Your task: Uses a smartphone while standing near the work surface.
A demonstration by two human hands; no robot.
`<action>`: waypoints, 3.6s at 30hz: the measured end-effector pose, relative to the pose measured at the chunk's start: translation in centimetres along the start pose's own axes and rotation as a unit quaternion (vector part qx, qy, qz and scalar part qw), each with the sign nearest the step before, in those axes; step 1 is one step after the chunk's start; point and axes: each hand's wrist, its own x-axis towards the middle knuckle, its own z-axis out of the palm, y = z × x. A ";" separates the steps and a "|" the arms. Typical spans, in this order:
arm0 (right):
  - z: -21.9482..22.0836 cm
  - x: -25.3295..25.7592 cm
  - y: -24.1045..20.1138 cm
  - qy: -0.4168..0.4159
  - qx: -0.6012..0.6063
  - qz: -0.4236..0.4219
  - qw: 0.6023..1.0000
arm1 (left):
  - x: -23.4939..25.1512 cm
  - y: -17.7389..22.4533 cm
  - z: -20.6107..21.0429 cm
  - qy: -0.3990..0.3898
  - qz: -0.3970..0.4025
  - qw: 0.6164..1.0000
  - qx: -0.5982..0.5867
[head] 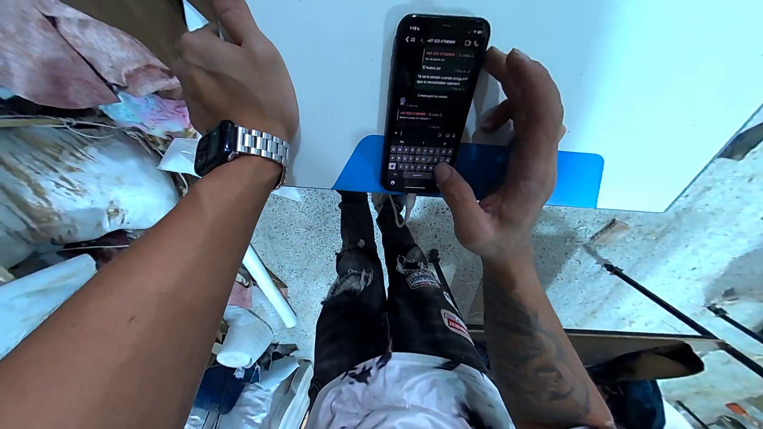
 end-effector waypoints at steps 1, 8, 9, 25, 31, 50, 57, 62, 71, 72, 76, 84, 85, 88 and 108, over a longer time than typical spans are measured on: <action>0.0 0.0 -0.1 0.000 0.001 0.003 1.000 | -0.2 0.1 0.0 0.016 0.003 1.000 0.012; 0.0 0.1 -0.3 0.001 -0.002 0.013 1.000 | -1.7 3.1 -3.4 0.032 0.031 0.987 0.152; 0.0 0.1 -0.4 0.001 -0.003 0.016 1.000 | -0.6 5.1 -6.6 -0.183 -0.066 0.974 0.116; 0.0 0.2 -0.7 0.001 -0.008 0.030 1.000 | -2.6 9.5 -12.4 -0.206 -0.088 0.973 0.044; 0.1 0.2 -0.7 0.003 -0.010 0.036 0.999 | -2.5 9.3 -12.3 -0.215 -0.081 0.972 0.043; 1.5 1.0 -2.0 0.025 -0.132 0.071 0.988 | -2.6 9.3 -12.3 -0.203 -0.090 0.974 0.040; 2.0 1.3 -2.3 0.026 -0.172 0.080 0.981 | -2.6 9.4 -12.2 -0.207 -0.091 0.973 0.045; 1.1 0.8 -1.4 0.025 -0.066 0.049 0.996 | -2.6 9.2 -12.1 -0.203 -0.091 0.974 0.039; 0.9 0.7 -1.2 0.019 -0.052 0.048 0.997 | -2.6 9.4 -12.2 -0.200 -0.098 0.974 0.040; 0.9 0.6 -1.2 0.019 -0.053 0.045 0.997 | -2.6 9.5 -12.4 -0.209 -0.102 0.972 0.044; 0.8 0.6 -1.2 0.017 -0.060 0.045 0.997 | -2.5 6.6 -9.3 -0.139 -0.041 0.989 0.037; 1.2 0.7 -1.5 0.028 -0.090 0.062 0.994 | -1.3 0.4 -0.7 0.064 0.040 0.997 -0.010; 1.2 0.8 -1.5 0.026 -0.090 0.062 0.994 | -1.8 1.6 -1.8 0.092 0.051 0.994 0.001; 0.8 0.6 -1.3 0.016 -0.058 0.044 0.997 | -2.2 8.1 -11.1 -0.203 -0.059 0.975 0.064; 1.1 0.7 -0.7 0.066 0.015 0.058 0.996 | -2.5 9.3 -12.2 -0.208 -0.082 0.974 0.044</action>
